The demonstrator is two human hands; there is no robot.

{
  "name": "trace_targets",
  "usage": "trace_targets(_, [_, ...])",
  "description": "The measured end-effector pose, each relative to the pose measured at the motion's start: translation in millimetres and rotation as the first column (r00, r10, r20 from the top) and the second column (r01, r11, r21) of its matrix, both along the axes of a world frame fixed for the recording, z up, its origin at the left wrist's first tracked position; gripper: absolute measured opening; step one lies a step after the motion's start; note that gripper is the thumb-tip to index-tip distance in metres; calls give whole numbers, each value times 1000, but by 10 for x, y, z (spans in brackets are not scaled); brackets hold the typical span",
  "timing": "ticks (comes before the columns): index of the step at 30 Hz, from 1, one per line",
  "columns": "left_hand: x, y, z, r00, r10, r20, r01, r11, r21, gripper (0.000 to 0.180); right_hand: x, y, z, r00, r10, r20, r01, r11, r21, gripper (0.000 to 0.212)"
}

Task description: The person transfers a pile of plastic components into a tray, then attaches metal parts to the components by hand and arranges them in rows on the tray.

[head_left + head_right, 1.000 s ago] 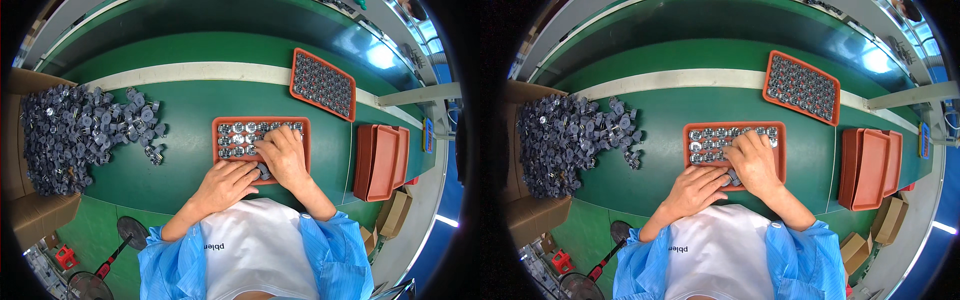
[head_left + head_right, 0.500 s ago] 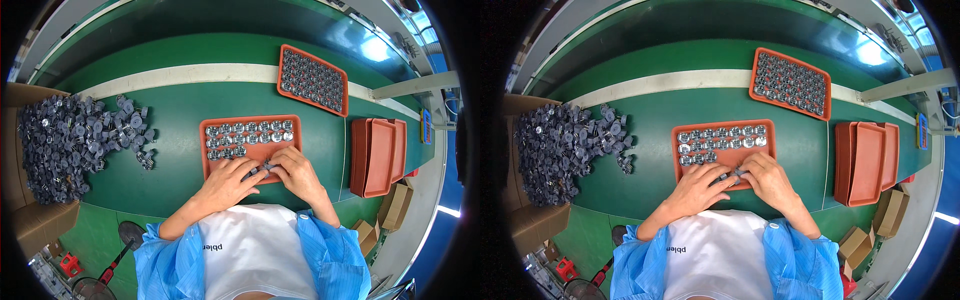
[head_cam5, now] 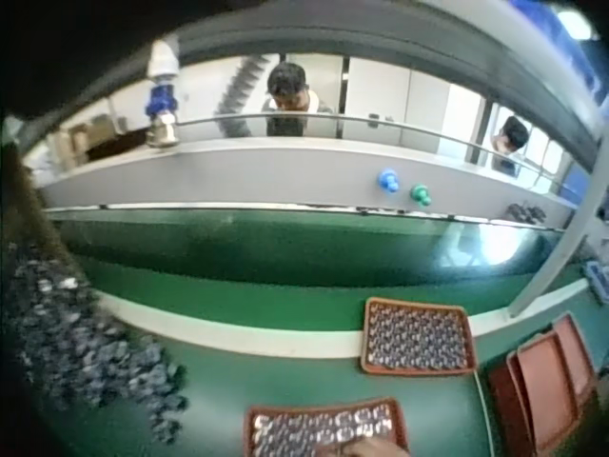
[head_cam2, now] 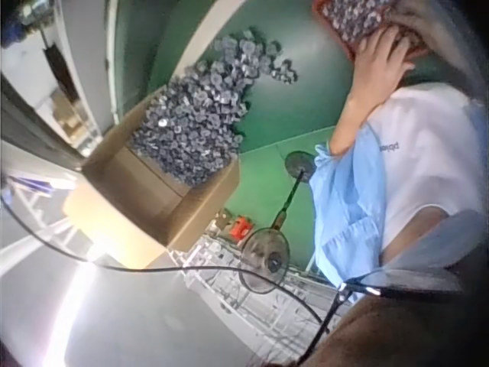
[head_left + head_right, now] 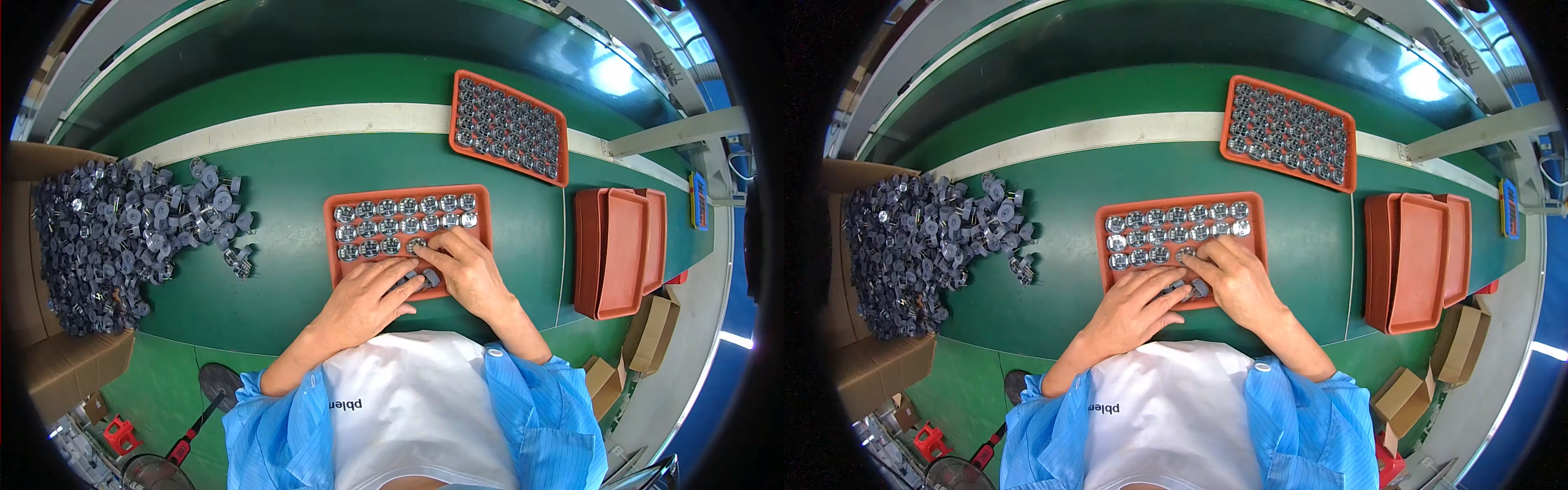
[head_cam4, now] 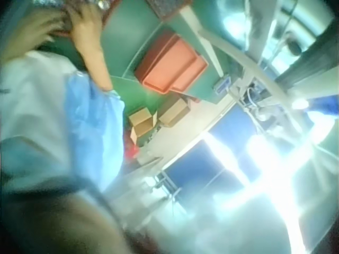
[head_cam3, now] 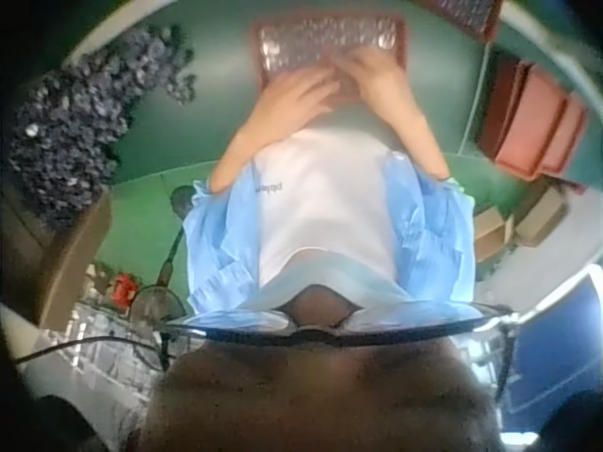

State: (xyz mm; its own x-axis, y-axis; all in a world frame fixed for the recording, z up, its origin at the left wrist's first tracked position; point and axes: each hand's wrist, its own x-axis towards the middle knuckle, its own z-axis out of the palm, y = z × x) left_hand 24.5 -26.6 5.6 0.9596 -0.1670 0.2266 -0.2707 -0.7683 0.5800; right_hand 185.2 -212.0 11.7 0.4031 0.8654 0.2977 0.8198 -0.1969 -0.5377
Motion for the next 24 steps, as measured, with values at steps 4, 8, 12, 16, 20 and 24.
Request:
trace_targets(4, [8, -2, -16, 1000, 1, -12, -1, 998, -58, 52, -10, 45, -28, 1000, 8, -19, -8, 1000, -17, 44])
trace_targets(8, [8, 7, 7, 1000, 7, -8, -8, 999, -47, 53, -1, -2, 89, 999, 17, -37, -19, 999, -47, 42])
trace_targets(12, [6, 5, 5, 999, 25, -25, -26, 998, -54, 54, -107, -159, 249, 955, -60, -291, 54, 998, -28, 28])
trace_targets(16, [45, -24, -4, 999, 34, -12, -34, 999, -3, 51, -174, -237, 125, 914, -98, -394, 69, 994, -86, 23])
trace_targets(20, [77, -36, 2, 1000, 27, -16, -27, 1000, 8, 49, -92, -230, 85, 930, -84, -357, 71, 996, -47, 22])
trace_targets(24, [107, -111, 17, 996, 85, 2, -85, 996, -3, 48, -107, -220, 26, 931, -99, -351, 94, 995, -31, 22])
